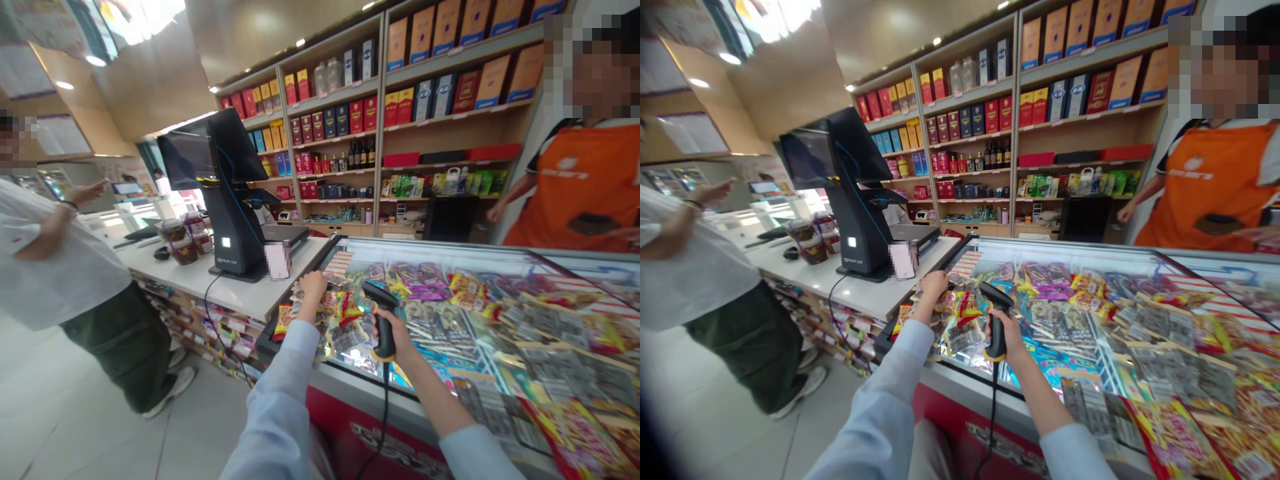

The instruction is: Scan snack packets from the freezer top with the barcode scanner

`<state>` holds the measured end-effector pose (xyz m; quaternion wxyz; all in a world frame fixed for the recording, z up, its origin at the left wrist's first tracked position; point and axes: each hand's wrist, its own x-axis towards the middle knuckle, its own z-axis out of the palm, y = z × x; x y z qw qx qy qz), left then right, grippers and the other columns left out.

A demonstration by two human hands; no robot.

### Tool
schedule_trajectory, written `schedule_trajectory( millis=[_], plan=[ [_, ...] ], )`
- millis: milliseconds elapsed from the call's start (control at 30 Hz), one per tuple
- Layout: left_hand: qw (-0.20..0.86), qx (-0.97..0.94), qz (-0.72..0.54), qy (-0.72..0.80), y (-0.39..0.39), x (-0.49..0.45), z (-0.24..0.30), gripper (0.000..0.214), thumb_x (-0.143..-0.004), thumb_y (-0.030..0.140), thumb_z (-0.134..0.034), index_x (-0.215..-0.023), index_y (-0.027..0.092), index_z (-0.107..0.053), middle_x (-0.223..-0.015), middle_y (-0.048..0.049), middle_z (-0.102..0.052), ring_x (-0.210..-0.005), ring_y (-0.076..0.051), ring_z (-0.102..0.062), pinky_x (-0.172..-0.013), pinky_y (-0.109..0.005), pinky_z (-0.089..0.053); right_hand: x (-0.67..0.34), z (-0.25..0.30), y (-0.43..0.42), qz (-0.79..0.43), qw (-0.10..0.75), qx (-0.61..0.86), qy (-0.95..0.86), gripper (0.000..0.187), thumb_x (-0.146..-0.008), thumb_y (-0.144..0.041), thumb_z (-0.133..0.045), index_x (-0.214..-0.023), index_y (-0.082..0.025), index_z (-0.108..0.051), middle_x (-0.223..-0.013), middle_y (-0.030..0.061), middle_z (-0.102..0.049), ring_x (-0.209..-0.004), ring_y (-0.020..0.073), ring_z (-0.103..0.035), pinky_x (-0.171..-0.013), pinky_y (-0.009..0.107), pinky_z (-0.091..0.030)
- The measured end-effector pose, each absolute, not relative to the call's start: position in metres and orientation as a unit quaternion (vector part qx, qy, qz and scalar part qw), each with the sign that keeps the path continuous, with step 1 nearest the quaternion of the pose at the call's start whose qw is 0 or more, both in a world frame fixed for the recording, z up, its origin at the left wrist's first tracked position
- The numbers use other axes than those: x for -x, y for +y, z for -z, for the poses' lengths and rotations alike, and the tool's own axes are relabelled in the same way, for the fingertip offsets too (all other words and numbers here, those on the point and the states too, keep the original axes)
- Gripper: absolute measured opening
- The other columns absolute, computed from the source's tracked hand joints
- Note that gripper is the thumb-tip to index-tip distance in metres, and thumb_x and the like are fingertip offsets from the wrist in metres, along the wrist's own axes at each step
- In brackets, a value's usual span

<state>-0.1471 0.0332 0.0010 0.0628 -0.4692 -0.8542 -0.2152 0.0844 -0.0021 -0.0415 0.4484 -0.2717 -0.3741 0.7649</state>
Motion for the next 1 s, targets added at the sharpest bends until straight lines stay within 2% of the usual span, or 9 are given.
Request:
schedule_trajectory(
  millis=[200, 467, 567, 733, 900, 1000],
  plan=[
    [0.091, 0.492, 0.175, -0.848, 0.031, 0.143, 0.002, 0.038, -0.091, 0.029, -0.039, -0.102, 0.015, -0.072, -0.106, -0.0174, -0.071, -0.103, -0.028, -0.065, -0.09, -0.039, -0.045, -0.083, 0.043, -0.001, -0.771, 0.458, 0.262, -0.356, 0.027, -0.057, -0.036, -0.076, -0.069, -0.017, -0.06, -0.051, -0.0033, -0.056, -0.035, 0.0094, -0.047, -0.032, 0.021, -0.038],
    [0.125, 0.496, 0.157, -0.845, 0.029, 0.139, 0.007, 0.038, -0.09, 0.028, -0.04, -0.096, 0.014, -0.075, -0.097, -0.0177, -0.073, -0.097, -0.028, -0.066, -0.089, -0.039, -0.044, -0.082, 0.047, 0.0, -0.772, 0.458, 0.268, -0.35, 0.023, -0.061, -0.034, -0.073, -0.071, -0.016, -0.061, -0.054, -0.0022, -0.057, -0.037, 0.0093, -0.048, -0.033, 0.021, -0.039],
    [0.148, 0.501, 0.16, -0.838, 0.027, 0.137, 0.006, 0.041, -0.091, 0.027, -0.036, -0.097, 0.013, -0.074, -0.098, -0.0177, -0.072, -0.098, -0.026, -0.066, -0.093, -0.039, -0.042, -0.082, 0.05, 0.002, -0.776, 0.454, 0.279, -0.337, 0.02, -0.062, -0.032, -0.071, -0.068, -0.016, -0.06, -0.053, -0.0021, -0.057, -0.036, 0.009, -0.048, -0.033, 0.02, -0.039],
    [0.197, 0.51, 0.167, -0.82, 0.018, 0.131, 0.002, 0.043, -0.093, 0.023, -0.031, -0.098, 0.013, -0.073, -0.098, -0.0162, -0.072, -0.102, -0.025, -0.064, -0.109, -0.042, -0.028, -0.083, 0.051, 0.004, -0.781, 0.453, 0.292, -0.315, 0.017, -0.062, -0.029, -0.067, -0.068, -0.017, -0.058, -0.051, -0.003, -0.055, -0.036, 0.0086, -0.047, -0.033, 0.019, -0.039],
    [0.187, 0.54, 0.153, -0.806, 0.005, 0.126, 0.001, 0.04, -0.089, 0.021, -0.035, -0.091, 0.011, -0.074, -0.095, -0.0182, -0.072, -0.096, -0.027, -0.066, -0.105, -0.046, -0.033, -0.08, 0.046, 0.005, -0.762, 0.466, 0.306, -0.33, 0.014, -0.064, -0.027, -0.066, -0.066, -0.017, -0.056, -0.048, -0.0032, -0.055, -0.035, 0.0092, -0.048, -0.033, 0.019, -0.039],
    [0.184, 0.558, 0.157, -0.794, -0.002, 0.121, -0.001, 0.038, -0.088, 0.019, -0.036, -0.091, 0.012, -0.073, -0.102, -0.0179, -0.071, -0.104, -0.029, -0.063, -0.108, -0.049, -0.029, -0.082, 0.036, 0.003, -0.744, 0.483, 0.317, -0.336, 0.011, -0.064, -0.025, -0.065, -0.065, -0.018, -0.056, -0.044, -0.0041, -0.053, -0.034, 0.0098, -0.047, -0.032, 0.021, -0.039]
  ],
)
